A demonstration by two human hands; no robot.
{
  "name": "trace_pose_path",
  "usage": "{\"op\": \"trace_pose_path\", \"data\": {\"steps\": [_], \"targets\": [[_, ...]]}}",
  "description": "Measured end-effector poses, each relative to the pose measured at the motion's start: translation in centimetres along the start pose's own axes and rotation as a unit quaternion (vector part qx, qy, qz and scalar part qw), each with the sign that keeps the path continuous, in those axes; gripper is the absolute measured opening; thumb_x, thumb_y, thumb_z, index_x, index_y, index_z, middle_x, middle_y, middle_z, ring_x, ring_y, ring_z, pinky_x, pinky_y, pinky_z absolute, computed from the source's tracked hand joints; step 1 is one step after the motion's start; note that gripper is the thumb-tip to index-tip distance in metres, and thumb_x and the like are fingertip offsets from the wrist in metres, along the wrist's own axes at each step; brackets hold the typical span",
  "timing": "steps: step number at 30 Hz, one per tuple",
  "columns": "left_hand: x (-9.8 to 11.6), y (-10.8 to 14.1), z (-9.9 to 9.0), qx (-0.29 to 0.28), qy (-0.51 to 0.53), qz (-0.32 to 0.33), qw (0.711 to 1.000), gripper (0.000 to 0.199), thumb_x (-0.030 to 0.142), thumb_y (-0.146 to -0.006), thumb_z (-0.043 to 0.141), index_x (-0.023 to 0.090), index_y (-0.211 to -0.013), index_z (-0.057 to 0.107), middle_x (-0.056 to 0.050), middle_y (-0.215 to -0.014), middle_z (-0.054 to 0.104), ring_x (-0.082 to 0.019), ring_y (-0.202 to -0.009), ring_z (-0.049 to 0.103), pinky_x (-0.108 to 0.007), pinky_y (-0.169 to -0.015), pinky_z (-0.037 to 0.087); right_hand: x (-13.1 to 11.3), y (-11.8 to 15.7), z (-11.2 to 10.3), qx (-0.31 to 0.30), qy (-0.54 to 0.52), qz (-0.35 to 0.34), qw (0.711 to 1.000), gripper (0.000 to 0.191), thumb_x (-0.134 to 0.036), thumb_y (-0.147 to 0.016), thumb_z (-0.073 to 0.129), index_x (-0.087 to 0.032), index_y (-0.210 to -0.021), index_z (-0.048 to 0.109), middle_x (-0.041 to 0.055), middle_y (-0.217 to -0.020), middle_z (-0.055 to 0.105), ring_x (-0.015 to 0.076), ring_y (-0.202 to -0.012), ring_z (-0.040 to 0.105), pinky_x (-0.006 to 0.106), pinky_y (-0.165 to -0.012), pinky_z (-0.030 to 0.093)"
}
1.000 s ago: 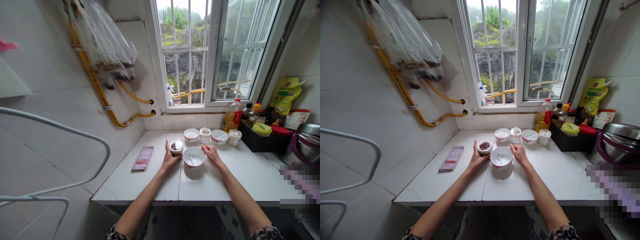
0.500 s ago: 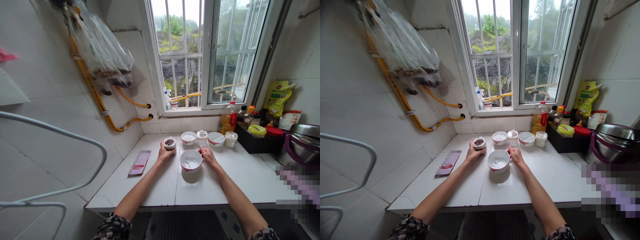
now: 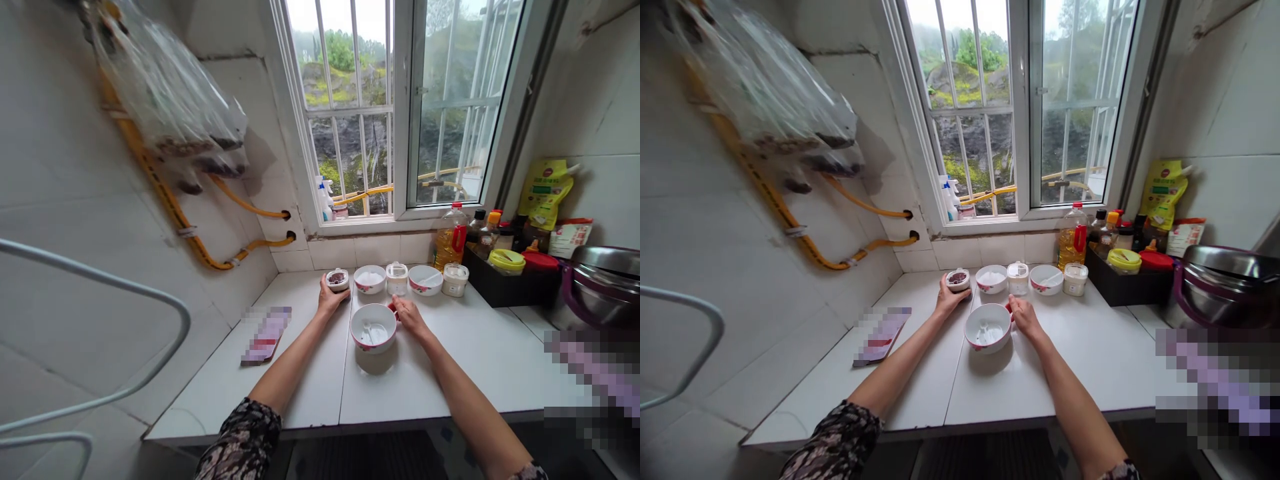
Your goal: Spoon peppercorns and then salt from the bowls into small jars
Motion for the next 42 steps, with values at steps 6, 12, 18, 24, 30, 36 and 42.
{"op": "trace_pose_path", "data": {"steps": [6, 12, 18, 24, 30, 36, 42], "targets": [[-0.4, 0.1, 0.0, -0.021, 0.019, -0.004, 1.000, 0.112, 0.036, -0.058, 0.091, 0.019, -0.147, 0.026, -0.019, -0.139, 0.052, -0.031, -0.133, 0.050, -0.041, -0.108, 0.041, 0.7, -0.3, -0.3, -0.003, -0.011, 0.020, 1.000, 0.065, -0.071, -0.088, 0.038, -0.019, -0.062, 0.065, 0.0055, -0.062, 0.071, 0.0157, -0.048, 0.065, 0.026, -0.053, 0.049], [-0.6, 2.1, -3.2, -0.065, 0.027, -0.045, 0.996, 0.084, 0.054, -0.075, 0.076, 0.017, -0.141, 0.039, -0.021, -0.133, 0.055, -0.031, -0.123, 0.058, -0.043, -0.099, 0.049, 1.4, -0.8, -0.6, 0.003, -0.027, 0.039, 0.999, 0.065, -0.072, -0.087, 0.038, -0.018, -0.062, 0.065, 0.0069, -0.062, 0.071, 0.0151, -0.045, 0.063, 0.027, -0.050, 0.049], [-0.1, 9.1, -1.0, -0.278, 0.053, -0.131, 0.950, 0.061, 0.066, -0.082, 0.062, 0.016, -0.116, 0.060, -0.010, -0.082, 0.072, -0.020, -0.063, 0.071, -0.032, -0.060, 0.058, 2.1, -0.9, -0.3, -0.002, -0.039, 0.050, 0.998, 0.066, -0.075, -0.085, 0.040, -0.018, -0.061, 0.065, 0.0065, -0.061, 0.070, 0.0147, -0.044, 0.061, 0.026, -0.049, 0.048], [2.1, 13.7, 2.5, -0.392, 0.068, -0.171, 0.902, 0.054, 0.057, -0.082, 0.064, 0.015, -0.116, 0.058, -0.008, -0.069, 0.072, -0.017, -0.051, 0.067, -0.025, -0.049, 0.053, 2.4, -0.9, -0.4, 0.003, -0.040, 0.046, 0.998, 0.070, -0.078, -0.083, 0.040, -0.016, -0.064, 0.066, 0.0084, -0.062, 0.072, 0.0152, -0.046, 0.063, 0.025, -0.049, 0.048], [3.0, 14.0, 3.0, -0.391, 0.055, -0.184, 0.900, 0.045, 0.031, -0.076, 0.060, 0.014, -0.118, 0.057, -0.004, -0.064, 0.070, -0.015, -0.050, 0.066, -0.021, -0.050, 0.052, 2.4, -1.0, -0.5, 0.000, -0.054, 0.032, 0.998, 0.071, -0.080, -0.081, 0.041, -0.016, -0.062, 0.065, 0.0079, -0.059, 0.070, 0.0142, -0.043, 0.061, 0.024, -0.046, 0.048], [2.2, 11.8, -2.4, -0.336, 0.014, -0.215, 0.917, 0.045, 0.026, -0.075, 0.054, 0.014, -0.118, 0.060, 0.001, -0.056, 0.064, -0.017, -0.050, 0.066, -0.023, -0.052, 0.054, 3.2, -1.4, -0.2, -0.008, -0.082, 0.036, 0.996, 0.065, -0.076, -0.082, 0.049, -0.016, -0.063, 0.065, 0.0069, -0.058, 0.070, 0.0118, -0.040, 0.058, 0.022, -0.041, 0.046], [0.9, 7.1, -9.9, -0.245, -0.044, -0.263, 0.932, 0.032, 0.032, -0.095, 0.059, 0.014, -0.120, 0.059, -0.009, -0.102, 0.068, -0.020, -0.086, 0.068, -0.035, -0.076, 0.058, 3.8, -1.5, 0.2, -0.010, -0.104, 0.051, 0.993, 0.060, -0.070, -0.084, 0.054, -0.015, -0.062, 0.065, 0.0051, -0.055, 0.067, 0.0097, -0.038, 0.056, 0.019, -0.039, 0.044]]}}
Point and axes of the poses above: each hand's wrist, its own y-axis away from the middle knuckle, its own z-axis out of the palm, x = y × z, the point moved 9 cm from there along -y, towards the middle knuckle
